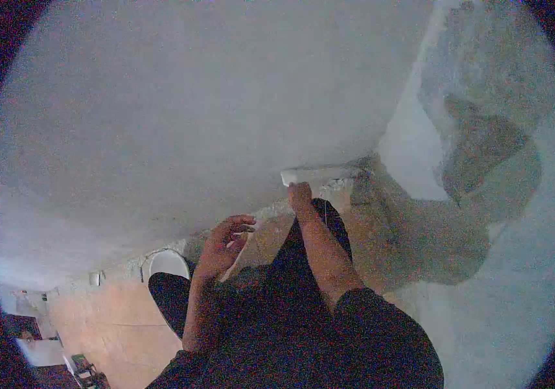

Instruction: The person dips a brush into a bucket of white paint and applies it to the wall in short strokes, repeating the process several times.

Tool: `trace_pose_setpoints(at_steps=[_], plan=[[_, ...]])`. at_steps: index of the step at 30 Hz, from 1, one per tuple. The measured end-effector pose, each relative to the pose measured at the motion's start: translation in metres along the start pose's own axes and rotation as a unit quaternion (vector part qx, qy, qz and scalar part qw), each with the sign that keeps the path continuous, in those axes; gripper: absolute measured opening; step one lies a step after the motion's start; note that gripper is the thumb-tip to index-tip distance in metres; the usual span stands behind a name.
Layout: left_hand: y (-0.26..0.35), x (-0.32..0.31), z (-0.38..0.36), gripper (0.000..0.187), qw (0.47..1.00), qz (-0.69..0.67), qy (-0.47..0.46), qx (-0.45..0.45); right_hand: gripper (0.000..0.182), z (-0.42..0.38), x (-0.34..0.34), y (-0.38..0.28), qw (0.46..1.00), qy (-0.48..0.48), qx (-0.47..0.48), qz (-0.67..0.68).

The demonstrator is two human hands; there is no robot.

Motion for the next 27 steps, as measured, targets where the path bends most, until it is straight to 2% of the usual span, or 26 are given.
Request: trace_pose_setpoints(at_steps=[1, 2, 3, 5, 7, 8, 9, 10, 11, 14, 17, 19, 21, 23, 24, 25, 26, 27], plan=[[0.0, 0.0, 0.0, 0.03, 1.0, 0.001, -0.003, 0.008, 0.044, 0.01, 0.021, 0.003, 1.0, 0.002, 0.001, -0.001], [-0.005, 0.001, 0.0, 0.03, 1.0, 0.001, -0.002, 0.004, 0.041, 0.022, 0.031, 0.017, 0.98, -0.055, -0.102, 0.163], [-0.011, 0.001, 0.002, 0.03, 1.0, -0.011, -0.006, -0.021, 0.043, 0.031, 0.03, 0.029, 0.919, -0.112, -0.2, 0.32], [-0.012, -0.001, 0.004, 0.03, 0.999, -0.024, -0.01, -0.046, 0.048, 0.054, 0.03, 0.053, 0.853, -0.023, -0.318, 0.413], [-0.012, -0.002, 0.006, 0.03, 1.0, 0.006, -0.009, -0.023, 0.052, 0.044, 0.157, 0.045, 0.864, -0.015, -0.271, 0.425], [-0.014, -0.002, 0.006, 0.03, 1.0, 0.005, -0.01, -0.023, 0.052, 0.039, 0.192, 0.041, 0.863, -0.015, -0.272, 0.425], [-0.016, -0.004, 0.006, 0.03, 1.0, 0.005, -0.013, -0.025, 0.047, 0.034, 0.224, 0.04, 0.838, 0.044, -0.259, 0.478], [-0.019, -0.007, 0.008, 0.03, 0.999, 0.004, -0.016, -0.027, 0.045, 0.03, 0.246, 0.041, 0.807, 0.104, -0.245, 0.527], [-0.021, -0.009, 0.008, 0.03, 0.999, 0.004, -0.019, -0.027, 0.045, 0.026, 0.256, 0.04, 0.807, 0.104, -0.248, 0.527], [-0.02, -0.012, 0.009, 0.03, 0.999, -0.017, -0.035, -0.024, 0.045, 0.021, 0.257, 0.042, 0.713, 0.17, -0.266, 0.626], [-0.014, -0.017, 0.007, 0.031, 0.999, -0.004, -0.051, -0.014, 0.045, 0.038, 0.17, 0.042, 0.728, 0.116, -0.27, 0.619], [-0.012, -0.019, 0.008, 0.033, 0.998, 0.022, -0.055, -0.019, 0.045, 0.038, 0.11, 0.041, 0.73, 0.133, -0.268, 0.615], [-0.006, -0.021, 0.006, 0.034, 0.998, 0.022, -0.054, -0.018, 0.049, 0.021, 0.081, 0.037, 0.81, 0.122, -0.229, 0.526], [-0.003, -0.02, 0.005, 0.034, 0.998, 0.023, -0.053, -0.018, 0.049, 0.0, -0.009, 0.035, 0.799, -0.079, -0.328, 0.498], [-0.005, -0.02, 0.004, 0.034, 0.998, 0.022, -0.054, -0.021, 0.049, -0.008, -0.032, 0.039, 0.8, -0.075, -0.327, 0.498], [-0.006, -0.02, 0.004, 0.034, 0.998, 0.021, -0.055, -0.021, 0.047, -0.011, -0.041, 0.04, 0.905, -0.05, -0.241, 0.348], [-0.007, -0.021, 0.004, 0.034, 0.998, 0.021, -0.054, -0.021, 0.045, -0.012, -0.042, 0.033, 0.972, -0.025, -0.145, 0.184], [-0.007, -0.019, 0.002, 0.034, 0.998, 0.018, -0.047, -0.036, 0.045, -0.009, -0.022, 0.029, 0.972, -0.026, -0.145, 0.185]])
Point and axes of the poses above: each hand's wrist, its own z-axis towards the middle knuckle, its own x-axis out of the back of the hand, y = z × x, the point moved 6 cm from there along z, towards the middle knuckle
